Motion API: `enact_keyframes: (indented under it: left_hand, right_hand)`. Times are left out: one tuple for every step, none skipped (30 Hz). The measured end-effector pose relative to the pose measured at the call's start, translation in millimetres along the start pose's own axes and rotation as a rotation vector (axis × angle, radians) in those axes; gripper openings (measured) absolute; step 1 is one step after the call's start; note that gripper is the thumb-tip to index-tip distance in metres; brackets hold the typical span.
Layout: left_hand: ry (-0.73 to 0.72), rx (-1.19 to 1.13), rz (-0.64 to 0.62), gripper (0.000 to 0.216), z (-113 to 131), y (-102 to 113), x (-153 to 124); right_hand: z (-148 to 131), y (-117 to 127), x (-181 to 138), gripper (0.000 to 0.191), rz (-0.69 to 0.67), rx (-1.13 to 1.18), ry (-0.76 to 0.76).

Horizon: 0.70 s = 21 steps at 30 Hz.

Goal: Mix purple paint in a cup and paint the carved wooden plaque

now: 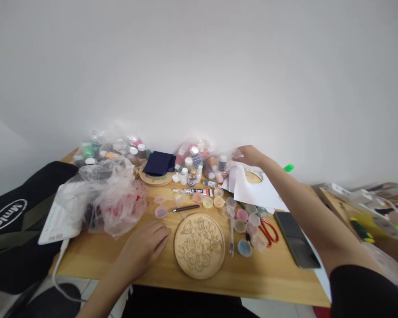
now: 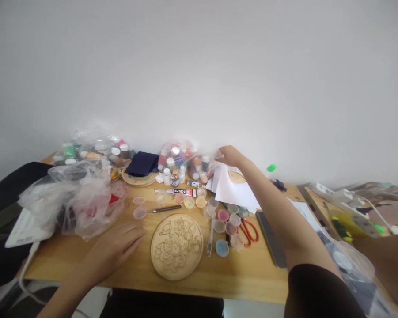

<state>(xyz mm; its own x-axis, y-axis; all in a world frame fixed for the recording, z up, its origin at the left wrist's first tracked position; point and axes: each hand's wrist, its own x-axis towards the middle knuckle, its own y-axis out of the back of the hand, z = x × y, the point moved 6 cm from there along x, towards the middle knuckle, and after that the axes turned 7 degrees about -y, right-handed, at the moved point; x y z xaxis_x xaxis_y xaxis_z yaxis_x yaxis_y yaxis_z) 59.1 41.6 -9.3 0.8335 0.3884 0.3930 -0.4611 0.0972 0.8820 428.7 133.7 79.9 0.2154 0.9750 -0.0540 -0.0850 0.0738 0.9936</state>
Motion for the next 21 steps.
enact_keyframes:
  left_hand:
    - [-0.001,-0.002,-0.004,0.036,1.6,-0.4,1.6]
    - [-0.004,-0.005,-0.006,0.037,3.4,-0.7,3.3]
    - [-0.006,-0.008,-0.005,0.037,5.0,-0.7,5.1]
    - [-0.01,-0.011,-0.001,0.037,6.4,-0.6,6.9]
    - [-0.014,-0.015,0.006,0.037,7.7,-0.5,8.5]
    - [-0.018,-0.02,0.013,0.036,8.8,-0.5,10.0]
    - [-0.02,-0.025,0.017,0.036,9.7,-0.8,11.2]
    - [-0.02,-0.03,0.019,0.036,10.4,-1.4,12.1]
    - [-0.018,-0.034,0.018,0.035,11.1,-2.3,13.0]
    - [-0.015,-0.04,0.007,0.035,11.8,-3.8,13.7]
    - [-0.009,-0.046,-0.007,0.034,12.5,-5.4,14.5]
    - [-0.001,-0.054,-0.018,0.033,13.2,-6.6,15.4]
    - [0.006,-0.065,-0.027,0.033,14.0,-7.1,16.6]
    - [0.011,-0.079,-0.031,0.032,15.1,-6.6,18.6]
    - [0.01,-0.094,-0.032,0.031,16.5,-4.8,21.4]
    - [0.003,-0.109,-0.025,0.03,18.5,-1.2,25.5]
    - [-0.015,-0.121,-0.01,0.029,21.0,4.3,31.0]
    - [-0.042,-0.128,0.003,0.029,24.1,11.1,38.4]
    - [-0.07,-0.122,0.034,0.03,27.2,20.5,47.6]
    - [-0.108,-0.097,0.064,0.03,30.8,30.8,58.8]
    - [-0.147,-0.053,0.091,0.031,33.9,41.4,72.0]
  right_hand:
    - [4.8,-2.1,-1.8,0.024,0.002,0.013,-0.009]
    - [9.1,-4.4,-3.5,0.024,0.005,0.025,-0.017]
    - [12.9,-6.8,-5.0,0.023,0.006,0.037,-0.023]
    - [16.2,-9.2,-6.3,0.023,0.005,0.048,-0.028]
    - [18.9,-11.6,-7.4,0.023,0.004,0.057,-0.032]
    - [21.3,-13.8,-8.4,0.022,0.002,0.064,-0.035]
    - [23.2,-15.9,-9.2,0.022,0.001,0.07,-0.038]
    - [24.7,-17.8,-10.0,0.021,0.001,0.075,-0.04]
    - [26.1,-19.5,-10.6,0.021,0.003,0.079,-0.043]
    - [27.3,-21.0,-11.2,0.021,0.006,0.085,-0.046]
    - [28.4,-22.3,-11.8,0.02,0.011,0.09,-0.048]
    - [29.5,-23.6,-12.4,0.02,0.016,0.097,-0.051]
    - [30.5,-24.8,-12.9,0.02,0.022,0.103,-0.054]
    - [31.4,-26.0,-13.3,0.02,0.028,0.109,-0.055]
    - [32.2,-27.2,-13.6,0.02,0.035,0.114,-0.053]
    - [32.8,-28.2,-13.8,0.021,0.043,0.12,-0.049]
    - [33.2,-29.2,-13.9,0.021,0.052,0.125,-0.043]
    - [33.4,-30.0,-13.9,0.021,0.063,0.13,-0.037]
    - [33.4,-30.6,-13.9,0.021,0.076,0.133,-0.03]
    - [33.1,-31.2,-13.9,0.021,0.09,0.136,-0.024]
    - [32.4,-31.6,-13.9,0.02,0.104,0.138,-0.015]
